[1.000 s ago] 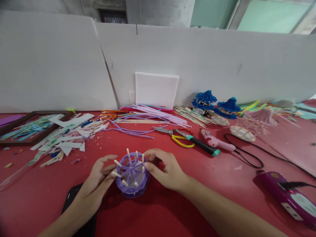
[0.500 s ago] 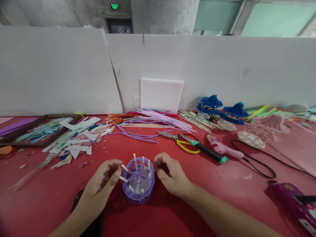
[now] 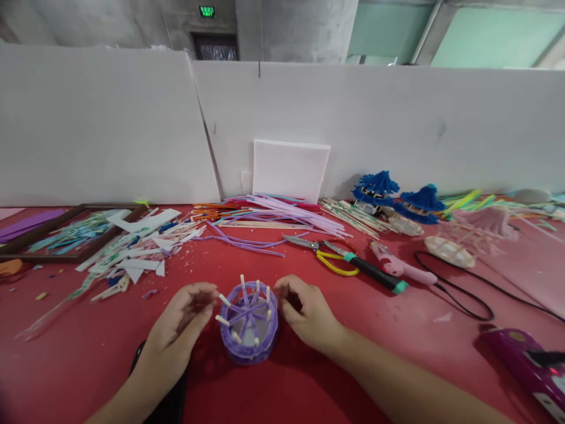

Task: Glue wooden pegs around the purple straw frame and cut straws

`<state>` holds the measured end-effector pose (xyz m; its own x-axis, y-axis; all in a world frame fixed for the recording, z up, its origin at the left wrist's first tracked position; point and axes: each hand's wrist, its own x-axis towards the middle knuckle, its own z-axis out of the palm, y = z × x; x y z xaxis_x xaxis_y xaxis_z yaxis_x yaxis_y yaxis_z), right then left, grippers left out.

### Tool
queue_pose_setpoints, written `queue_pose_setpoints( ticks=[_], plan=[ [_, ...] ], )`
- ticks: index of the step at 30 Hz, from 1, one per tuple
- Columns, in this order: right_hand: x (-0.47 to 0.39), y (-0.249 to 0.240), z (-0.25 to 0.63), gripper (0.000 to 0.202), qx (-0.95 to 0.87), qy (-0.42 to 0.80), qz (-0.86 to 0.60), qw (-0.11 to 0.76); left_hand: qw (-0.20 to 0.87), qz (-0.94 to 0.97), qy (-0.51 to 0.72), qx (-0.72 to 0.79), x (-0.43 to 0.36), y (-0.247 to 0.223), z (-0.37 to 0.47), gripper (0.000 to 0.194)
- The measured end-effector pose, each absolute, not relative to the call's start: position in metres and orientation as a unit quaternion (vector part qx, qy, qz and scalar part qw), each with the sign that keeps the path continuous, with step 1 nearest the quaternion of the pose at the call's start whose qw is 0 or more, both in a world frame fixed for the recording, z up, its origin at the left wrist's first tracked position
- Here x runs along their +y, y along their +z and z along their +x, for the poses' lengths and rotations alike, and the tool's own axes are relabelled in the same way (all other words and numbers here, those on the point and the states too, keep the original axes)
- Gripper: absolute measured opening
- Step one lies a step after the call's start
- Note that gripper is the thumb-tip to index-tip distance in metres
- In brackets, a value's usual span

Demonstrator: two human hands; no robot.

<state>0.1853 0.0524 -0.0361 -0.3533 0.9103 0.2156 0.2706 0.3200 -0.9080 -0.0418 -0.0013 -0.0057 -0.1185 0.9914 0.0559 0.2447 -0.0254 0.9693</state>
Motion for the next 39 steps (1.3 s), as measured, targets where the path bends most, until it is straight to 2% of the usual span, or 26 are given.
queue_pose_setpoints(
  ticks=[5, 11, 16, 22, 27, 31, 39],
  plan=[
    [0.053, -0.034, 0.185, 0.01, -0.636, 0.483, -0.415, 0.435, 0.42, 0.541, 0.49, 0.539, -0.003, -0.005, -0.04, 0.044],
    [0.063, -0.034, 0.188, 0.014, -0.506, 0.537, -0.414, 0.534, 0.406, 0.529, 0.52, 0.533, 0.002, -0.005, -0.041, 0.045],
    [0.074, -0.034, 0.192, 0.02, -0.423, 0.58, -0.39, 0.577, 0.423, 0.545, 0.512, 0.511, 0.004, -0.002, -0.044, 0.057],
    [0.08, -0.027, 0.192, 0.028, -0.385, 0.667, -0.359, 0.526, 0.408, 0.58, 0.496, 0.502, 0.004, -0.003, -0.047, 0.056],
    [0.077, -0.019, 0.196, 0.03, -0.399, 0.667, -0.354, 0.52, 0.523, 0.537, 0.454, 0.481, 0.011, 0.003, -0.052, 0.045],
    [0.074, -0.016, 0.208, 0.028, -0.446, 0.642, -0.386, 0.489, 0.582, 0.461, 0.466, 0.482, 0.015, 0.004, -0.047, 0.039],
    [0.085, -0.031, 0.218, 0.038, -0.539, 0.579, -0.458, 0.406, 0.639, 0.41, 0.439, 0.481, 0.013, 0.001, -0.03, 0.058]
  ],
)
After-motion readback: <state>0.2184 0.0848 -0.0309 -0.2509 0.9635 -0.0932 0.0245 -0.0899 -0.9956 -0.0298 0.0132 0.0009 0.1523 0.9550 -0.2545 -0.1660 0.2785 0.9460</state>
